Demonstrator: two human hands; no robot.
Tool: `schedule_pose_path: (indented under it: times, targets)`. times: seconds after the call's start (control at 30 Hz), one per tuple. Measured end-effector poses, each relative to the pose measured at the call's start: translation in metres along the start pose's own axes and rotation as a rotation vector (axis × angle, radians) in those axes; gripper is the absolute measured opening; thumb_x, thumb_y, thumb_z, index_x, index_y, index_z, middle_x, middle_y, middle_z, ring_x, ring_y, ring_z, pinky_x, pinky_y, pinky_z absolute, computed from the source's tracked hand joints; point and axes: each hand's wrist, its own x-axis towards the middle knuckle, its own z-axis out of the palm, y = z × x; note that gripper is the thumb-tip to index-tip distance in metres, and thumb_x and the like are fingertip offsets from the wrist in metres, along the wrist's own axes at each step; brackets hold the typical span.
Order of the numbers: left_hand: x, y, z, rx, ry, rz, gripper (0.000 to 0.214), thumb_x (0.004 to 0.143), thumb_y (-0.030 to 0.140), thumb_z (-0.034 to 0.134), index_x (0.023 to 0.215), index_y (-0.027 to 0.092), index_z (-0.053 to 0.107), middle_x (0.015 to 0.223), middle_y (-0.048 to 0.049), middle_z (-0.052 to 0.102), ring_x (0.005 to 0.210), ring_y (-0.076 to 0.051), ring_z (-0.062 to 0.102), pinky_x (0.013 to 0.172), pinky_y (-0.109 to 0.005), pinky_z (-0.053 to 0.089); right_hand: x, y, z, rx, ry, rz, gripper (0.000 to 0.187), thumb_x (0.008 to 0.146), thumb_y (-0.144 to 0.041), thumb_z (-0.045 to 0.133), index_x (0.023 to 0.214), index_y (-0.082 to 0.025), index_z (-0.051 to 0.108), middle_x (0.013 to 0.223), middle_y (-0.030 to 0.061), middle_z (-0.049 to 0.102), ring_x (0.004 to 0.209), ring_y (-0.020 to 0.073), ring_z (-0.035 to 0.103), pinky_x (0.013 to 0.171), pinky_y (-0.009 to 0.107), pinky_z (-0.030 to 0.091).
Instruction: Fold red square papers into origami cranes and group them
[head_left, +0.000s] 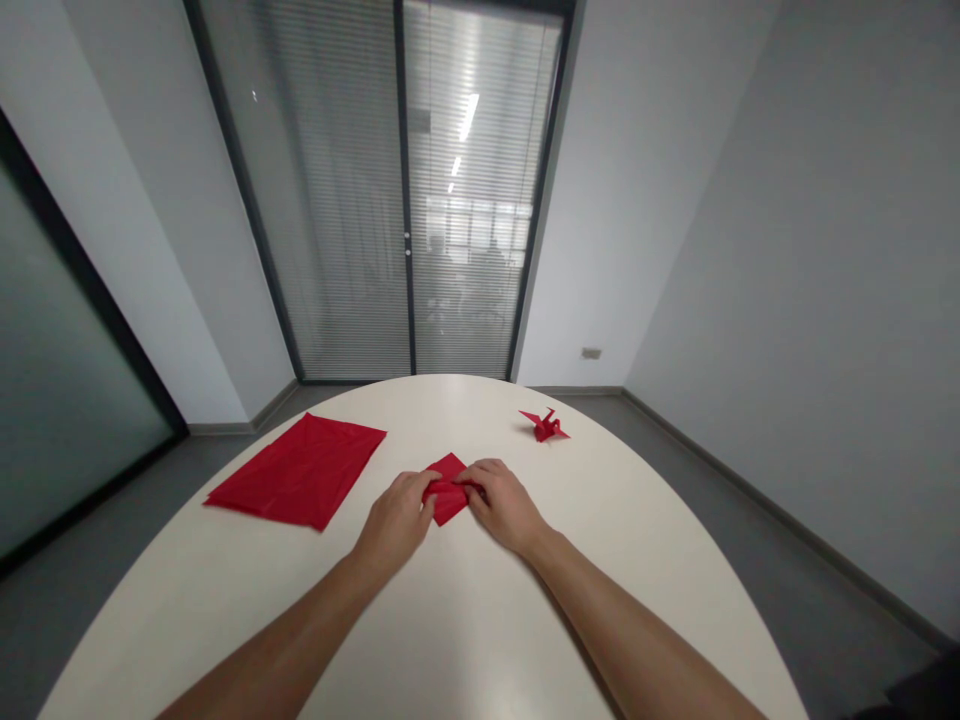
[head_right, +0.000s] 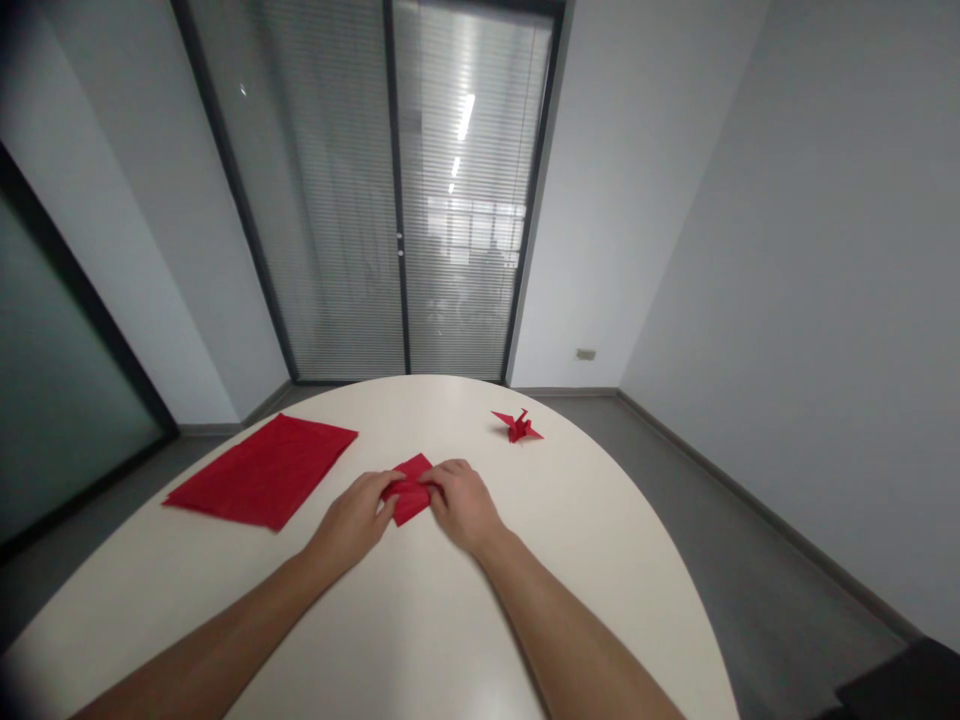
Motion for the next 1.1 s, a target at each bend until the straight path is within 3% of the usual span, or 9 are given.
schedule_pose_path:
  times: [0.37, 0.63, 0.83, 1.1]
  targets:
    - [0.0023, -0.0029, 0.0042, -0.014, 0.043, 0.040, 0.030, 0.092, 0.010, 0.052, 0.112, 0.019, 0.073, 0.121, -0.0089, 0.071, 0.116, -0.023, 0.063, 0.106, -0.040, 0.049, -0.0007, 0.0043, 0.0022, -0.031, -0.027, -0.073, 0.046, 0.087, -0.004, 0.055, 0.123, -0.027, 0.072, 0.116, 0.0074, 0.071, 0.109, 0.0229, 0.059, 0.097, 0.039, 0.048]
    - [0.0008, 0.0018, 0.0017, 0.042, 0.027, 0.050, 0.033, 0.087, 0.011, 0.056, 0.112, 0.022, 0.075, 0.122, -0.0078, 0.072, 0.117, -0.024, 0.063, 0.105, -0.042, 0.050, 0.0013, 0.0039, 0.0039, -0.051, -0.062, -0.132, 0.033, 0.090, -0.011, 0.057, 0.114, -0.025, 0.076, 0.125, 0.0071, 0.071, 0.118, 0.0232, 0.060, 0.106, 0.043, 0.044]
    - [0.0023, -0.0005, 0.0031, 0.090, 0.013, 0.102, 0.033, 0.090, 0.013, 0.054, 0.114, 0.021, 0.075, 0.125, -0.0095, 0.071, 0.116, -0.027, 0.062, 0.105, -0.046, 0.049, 0.0017, 0.0049, 0.0055, -0.011, -0.055, -0.127, 0.034, 0.091, -0.011, 0.055, 0.116, -0.025, 0.074, 0.116, 0.0052, 0.075, 0.115, 0.0221, 0.063, 0.105, 0.041, 0.045]
    - [0.0028, 0.0007, -0.0008, 0.115, -0.039, 0.149, 0.043, 0.083, -0.001, 0.053, 0.107, 0.026, 0.078, 0.112, -0.0028, 0.076, 0.105, -0.025, 0.065, 0.098, -0.044, 0.051, 0.0027, -0.0035, -0.0001, 0.025, -0.066, -0.155, 0.034, 0.086, -0.009, 0.059, 0.111, -0.025, 0.076, 0.110, 0.0035, 0.077, 0.110, 0.0218, 0.064, 0.104, 0.040, 0.044]
